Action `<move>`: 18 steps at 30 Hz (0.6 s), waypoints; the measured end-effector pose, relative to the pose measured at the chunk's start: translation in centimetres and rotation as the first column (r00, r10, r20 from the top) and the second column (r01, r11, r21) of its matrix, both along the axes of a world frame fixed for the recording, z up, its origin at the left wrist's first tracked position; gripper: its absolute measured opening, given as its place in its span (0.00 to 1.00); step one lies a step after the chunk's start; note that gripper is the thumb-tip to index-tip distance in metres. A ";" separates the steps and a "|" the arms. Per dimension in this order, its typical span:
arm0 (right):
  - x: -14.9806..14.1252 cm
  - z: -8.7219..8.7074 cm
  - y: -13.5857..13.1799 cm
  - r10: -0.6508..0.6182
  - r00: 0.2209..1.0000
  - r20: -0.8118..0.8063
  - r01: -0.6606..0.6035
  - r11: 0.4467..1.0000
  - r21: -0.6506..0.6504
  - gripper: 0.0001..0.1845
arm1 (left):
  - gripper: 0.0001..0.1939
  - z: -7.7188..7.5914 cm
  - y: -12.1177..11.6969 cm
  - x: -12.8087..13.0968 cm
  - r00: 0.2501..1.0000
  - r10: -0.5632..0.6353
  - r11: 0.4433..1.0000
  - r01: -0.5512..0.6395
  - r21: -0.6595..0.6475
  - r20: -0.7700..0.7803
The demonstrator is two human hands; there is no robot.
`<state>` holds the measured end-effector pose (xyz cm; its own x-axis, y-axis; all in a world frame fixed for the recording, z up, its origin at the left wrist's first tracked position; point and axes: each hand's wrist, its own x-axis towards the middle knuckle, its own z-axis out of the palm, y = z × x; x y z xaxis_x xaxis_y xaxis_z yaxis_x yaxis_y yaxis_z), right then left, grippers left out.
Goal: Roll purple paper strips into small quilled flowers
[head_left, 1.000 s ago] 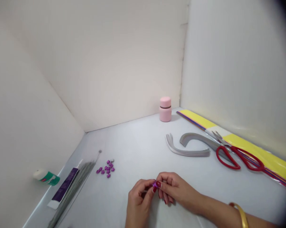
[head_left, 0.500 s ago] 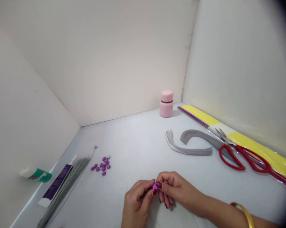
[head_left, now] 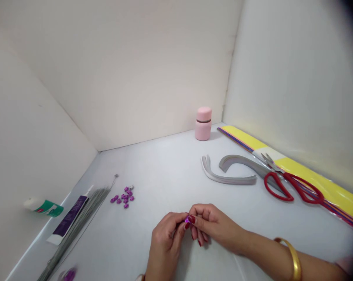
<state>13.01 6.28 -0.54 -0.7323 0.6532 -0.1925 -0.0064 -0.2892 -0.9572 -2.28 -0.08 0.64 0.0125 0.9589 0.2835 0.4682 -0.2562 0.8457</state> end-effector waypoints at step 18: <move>-0.9 0.7 -0.2 0.015 0.998 -0.056 -0.025 0.983 -0.180 0.20 | 0.08 -0.9 0.0 0.1 0.981 0.149 0.989 -0.147 -0.023 0.124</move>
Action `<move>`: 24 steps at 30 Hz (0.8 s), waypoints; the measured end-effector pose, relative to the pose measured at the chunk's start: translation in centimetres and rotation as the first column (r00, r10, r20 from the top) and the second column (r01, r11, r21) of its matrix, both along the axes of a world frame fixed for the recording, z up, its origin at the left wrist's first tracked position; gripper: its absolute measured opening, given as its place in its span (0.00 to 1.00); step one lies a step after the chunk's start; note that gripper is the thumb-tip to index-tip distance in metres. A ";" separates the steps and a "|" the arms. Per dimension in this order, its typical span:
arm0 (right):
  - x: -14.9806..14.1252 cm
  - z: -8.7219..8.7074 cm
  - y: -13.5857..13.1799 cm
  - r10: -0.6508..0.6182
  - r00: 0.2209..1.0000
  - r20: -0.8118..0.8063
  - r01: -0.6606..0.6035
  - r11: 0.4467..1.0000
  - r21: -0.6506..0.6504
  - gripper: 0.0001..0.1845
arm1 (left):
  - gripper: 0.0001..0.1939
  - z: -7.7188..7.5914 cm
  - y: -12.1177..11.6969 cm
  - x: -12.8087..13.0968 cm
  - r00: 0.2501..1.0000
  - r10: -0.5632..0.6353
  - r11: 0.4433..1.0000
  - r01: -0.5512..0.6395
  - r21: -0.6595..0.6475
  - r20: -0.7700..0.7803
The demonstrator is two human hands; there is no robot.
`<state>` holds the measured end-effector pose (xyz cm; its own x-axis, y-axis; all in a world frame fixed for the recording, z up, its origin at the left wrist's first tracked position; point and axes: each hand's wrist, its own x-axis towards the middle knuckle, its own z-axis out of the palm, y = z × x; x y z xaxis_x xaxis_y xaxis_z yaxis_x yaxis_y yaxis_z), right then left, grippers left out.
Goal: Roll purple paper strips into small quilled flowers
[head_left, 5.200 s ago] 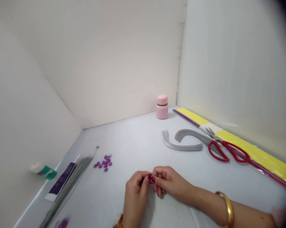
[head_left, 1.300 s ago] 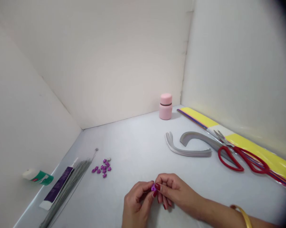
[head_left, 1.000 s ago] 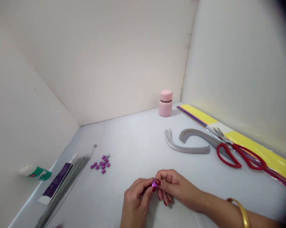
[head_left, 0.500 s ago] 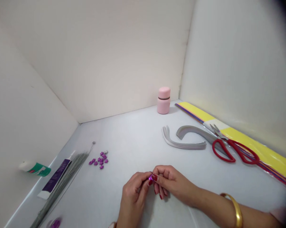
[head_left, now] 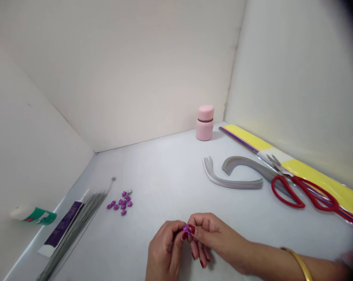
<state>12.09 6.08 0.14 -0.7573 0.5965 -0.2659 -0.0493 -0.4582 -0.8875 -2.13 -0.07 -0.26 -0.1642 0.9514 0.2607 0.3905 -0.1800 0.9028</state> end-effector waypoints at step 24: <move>0.9 0.1 0.0 -0.001 0.999 -0.042 0.002 1.000 0.029 0.18 | 0.09 -0.5 -0.5 0.3 0.967 -0.059 0.998 0.063 -0.010 0.246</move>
<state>12.95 6.13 0.22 -0.7663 0.6048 -0.2168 -0.0874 -0.4324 -0.8975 -1.81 -0.54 -0.75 -0.1627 0.9656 0.2029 0.1448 -0.1800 0.9729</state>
